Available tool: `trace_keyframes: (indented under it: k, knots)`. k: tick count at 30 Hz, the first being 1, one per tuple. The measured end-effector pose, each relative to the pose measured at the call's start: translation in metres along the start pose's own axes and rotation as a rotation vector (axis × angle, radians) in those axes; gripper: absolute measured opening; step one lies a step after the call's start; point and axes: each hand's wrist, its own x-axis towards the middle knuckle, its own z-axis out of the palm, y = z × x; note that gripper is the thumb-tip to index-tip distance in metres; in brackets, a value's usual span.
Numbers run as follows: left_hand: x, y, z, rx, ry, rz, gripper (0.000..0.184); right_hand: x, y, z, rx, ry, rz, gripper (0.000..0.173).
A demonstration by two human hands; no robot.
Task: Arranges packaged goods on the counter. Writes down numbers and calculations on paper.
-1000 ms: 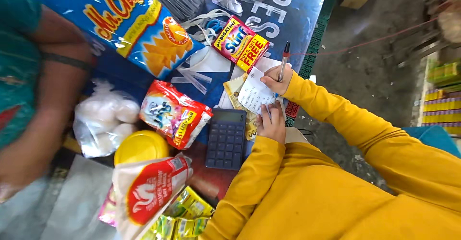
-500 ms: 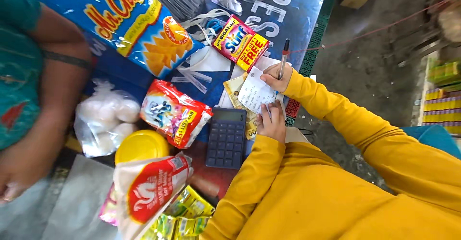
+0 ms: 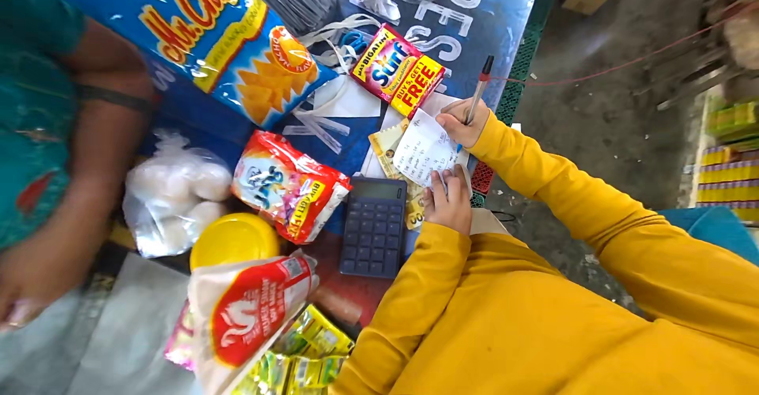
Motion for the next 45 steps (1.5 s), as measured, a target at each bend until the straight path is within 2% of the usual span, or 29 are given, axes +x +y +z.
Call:
trace_keyframes:
  k: [14, 16, 22, 27, 31, 37, 42, 45]
  knots:
    - [0.0017, 0.0014, -0.0036, -0.003, -0.057, -0.029, 0.056, 0.0024, 0.0058, 0.0, 0.006, -0.035, -0.069, 0.045]
    - [0.0007, 0.0006, 0.0012, -0.009, -0.012, -0.018, 0.057, 0.0021, 0.0036, -0.001, -0.007, -0.024, -0.061, 0.044]
    - [0.0008, 0.0004, 0.0013, -0.004, -0.017, -0.014, 0.057, 0.0016, 0.0037, -0.0007, -0.04, -0.024, -0.062, 0.043]
    - [0.0014, 0.0005, -0.0004, -0.001, -0.031, -0.016, 0.057, 0.0018, 0.0017, -0.0014, -0.015, 0.034, 0.013, 0.041]
    - [0.0026, 0.001, -0.0065, 0.005, -0.091, -0.018, 0.057, 0.002, 0.0033, -0.0015, -0.041, -0.006, -0.042, 0.042]
    - [0.0022, 0.0004, -0.0052, 0.001, -0.051, -0.02, 0.055, 0.0027, 0.0008, -0.0002, -0.032, 0.025, -0.016, 0.043]
    - [0.003, 0.0001, -0.0071, -0.007, -0.088, -0.022, 0.056, 0.003, 0.0058, -0.0005, -0.027, 0.033, -0.008, 0.044]
    - [0.0029, 0.0003, -0.007, -0.002, -0.091, -0.018, 0.057, 0.0029, 0.0079, -0.0011, -0.04, 0.01, -0.053, 0.042]
